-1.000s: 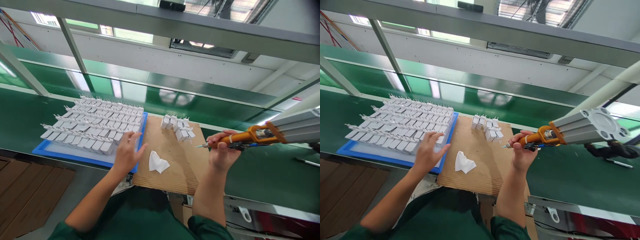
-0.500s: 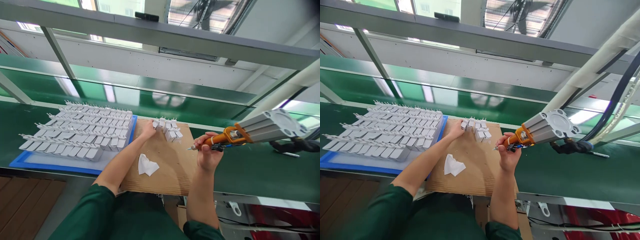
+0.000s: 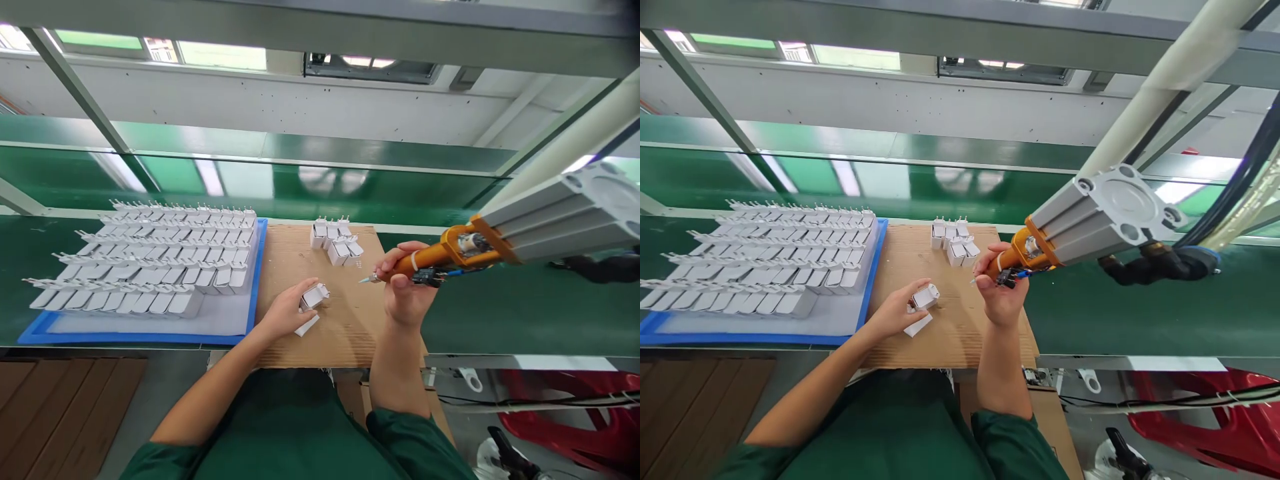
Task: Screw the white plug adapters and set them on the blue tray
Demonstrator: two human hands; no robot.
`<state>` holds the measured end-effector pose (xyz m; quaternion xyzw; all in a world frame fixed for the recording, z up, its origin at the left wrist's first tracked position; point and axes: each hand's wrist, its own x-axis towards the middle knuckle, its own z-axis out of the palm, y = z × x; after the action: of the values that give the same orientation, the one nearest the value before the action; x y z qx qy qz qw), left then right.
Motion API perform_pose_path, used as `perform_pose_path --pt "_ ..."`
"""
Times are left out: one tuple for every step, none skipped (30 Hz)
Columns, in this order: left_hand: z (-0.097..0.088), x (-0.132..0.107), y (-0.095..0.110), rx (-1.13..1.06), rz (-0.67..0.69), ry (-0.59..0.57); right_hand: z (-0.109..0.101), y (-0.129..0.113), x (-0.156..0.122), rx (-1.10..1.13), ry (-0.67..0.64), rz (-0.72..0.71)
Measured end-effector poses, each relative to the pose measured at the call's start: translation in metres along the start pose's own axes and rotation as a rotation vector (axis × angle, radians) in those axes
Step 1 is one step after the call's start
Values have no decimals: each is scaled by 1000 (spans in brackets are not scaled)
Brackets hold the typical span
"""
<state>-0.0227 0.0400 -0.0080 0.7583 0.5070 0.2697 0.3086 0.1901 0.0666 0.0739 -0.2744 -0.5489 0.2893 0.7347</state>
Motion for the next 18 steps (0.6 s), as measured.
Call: perform_pose_path --pt "2 -1 0 -6 16 44 0 0 0 9 -1 -3" --pt "3 -2 0 -11 31 76 1 0 0 16 -2 -6" --pt "3 -2 0 -21 41 94 1 1 0 23 -3 -9" --pt "3 -2 0 -38 44 98 1 1 0 28 -3 -12" --pt "2 -2 0 -63 40 92 2 2 0 32 -1 -15" --pt "2 -1 0 -96 28 83 2 2 0 34 0 -18" --pt "1 0 0 -135 9 78 3 3 0 36 2 -20" --pt "1 1 0 -182 -15 78 3 3 1 38 1 -21" --pt "1 1 0 -233 -42 82 4 2 1 40 -1 -23" --pt "1 2 0 -282 -70 91 5 2 0 42 -5 -25" --pt "1 2 0 -324 -97 102 6 1 0 44 -11 -26" --pt "2 2 0 -355 -121 115 6 1 0 44 -18 -27" --pt "3 1 1 -370 -141 128 7 -1 -1 46 -29 -26" --pt "5 0 1 -368 -157 143 8 -2 -1 54 -44 -25" --pt "7 -1 0 -349 -168 157 8 -4 -2 65 -61 -23" --pt "9 -1 0 -312 -171 162 9 -6 -2 77 -83 -23" --pt "12 -2 -1 -260 -167 157 10 -8 -3 92 -105 -24" --pt "14 -2 -2 -193 -158 144 10 -10 -4 110 -128 -27"
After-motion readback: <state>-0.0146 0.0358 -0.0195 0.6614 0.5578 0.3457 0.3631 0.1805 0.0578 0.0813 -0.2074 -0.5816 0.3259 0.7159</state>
